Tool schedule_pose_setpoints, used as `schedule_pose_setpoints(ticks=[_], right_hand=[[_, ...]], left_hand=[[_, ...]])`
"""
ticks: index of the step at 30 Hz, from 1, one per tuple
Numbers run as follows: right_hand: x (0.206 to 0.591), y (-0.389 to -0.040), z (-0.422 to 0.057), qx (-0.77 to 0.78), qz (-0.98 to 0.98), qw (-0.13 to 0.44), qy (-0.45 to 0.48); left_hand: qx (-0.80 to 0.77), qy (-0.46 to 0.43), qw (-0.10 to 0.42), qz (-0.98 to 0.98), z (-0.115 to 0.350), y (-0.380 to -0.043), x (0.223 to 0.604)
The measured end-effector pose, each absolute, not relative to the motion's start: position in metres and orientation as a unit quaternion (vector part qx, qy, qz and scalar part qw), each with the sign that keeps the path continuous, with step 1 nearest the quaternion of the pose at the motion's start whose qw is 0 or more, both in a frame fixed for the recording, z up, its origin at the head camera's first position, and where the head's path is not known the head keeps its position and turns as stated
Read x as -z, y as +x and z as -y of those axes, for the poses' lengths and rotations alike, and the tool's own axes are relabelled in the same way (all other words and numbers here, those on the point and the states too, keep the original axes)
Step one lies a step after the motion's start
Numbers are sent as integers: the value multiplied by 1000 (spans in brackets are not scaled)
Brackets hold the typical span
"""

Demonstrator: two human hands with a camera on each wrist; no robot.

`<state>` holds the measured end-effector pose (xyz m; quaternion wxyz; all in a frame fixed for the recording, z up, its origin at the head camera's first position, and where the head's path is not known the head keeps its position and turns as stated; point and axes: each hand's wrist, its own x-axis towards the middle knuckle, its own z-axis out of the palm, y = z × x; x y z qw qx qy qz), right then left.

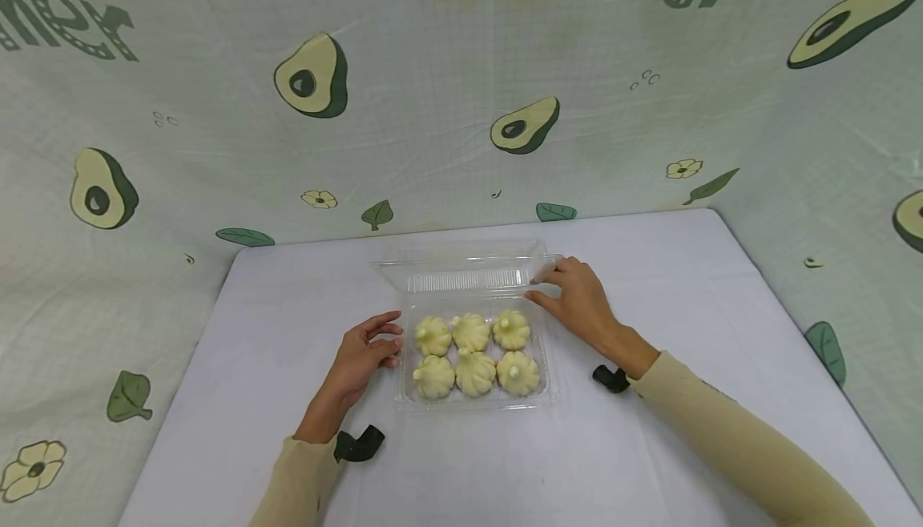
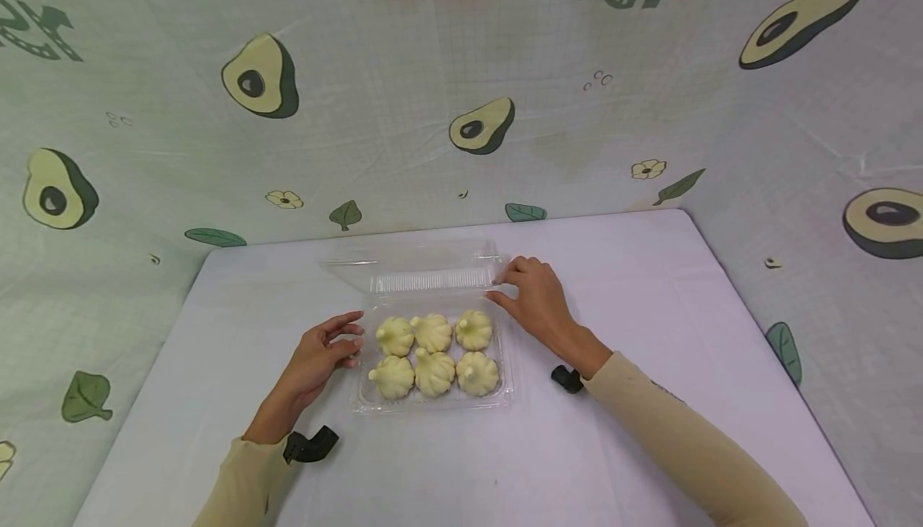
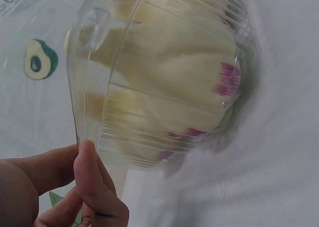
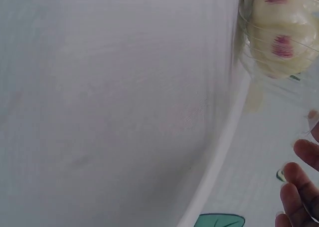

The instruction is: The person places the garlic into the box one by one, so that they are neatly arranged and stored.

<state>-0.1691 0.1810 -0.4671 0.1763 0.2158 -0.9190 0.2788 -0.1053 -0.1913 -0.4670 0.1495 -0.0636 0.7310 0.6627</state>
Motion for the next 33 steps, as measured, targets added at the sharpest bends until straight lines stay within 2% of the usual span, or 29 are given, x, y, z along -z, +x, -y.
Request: schedule_pose_setpoints(ticks=[12, 21, 33], right_hand=[[471, -166, -191, -240, 908, 199, 279], [471, -162, -199, -220, 907, 176, 314], [469, -157, -204, -232, 915, 124, 305]], left_hand=[[-666, -70, 152, -727, 192, -105, 468], [-663, -92, 158, -726, 190, -106, 468], [-682, -82, 168, -707, 192, -106, 469]])
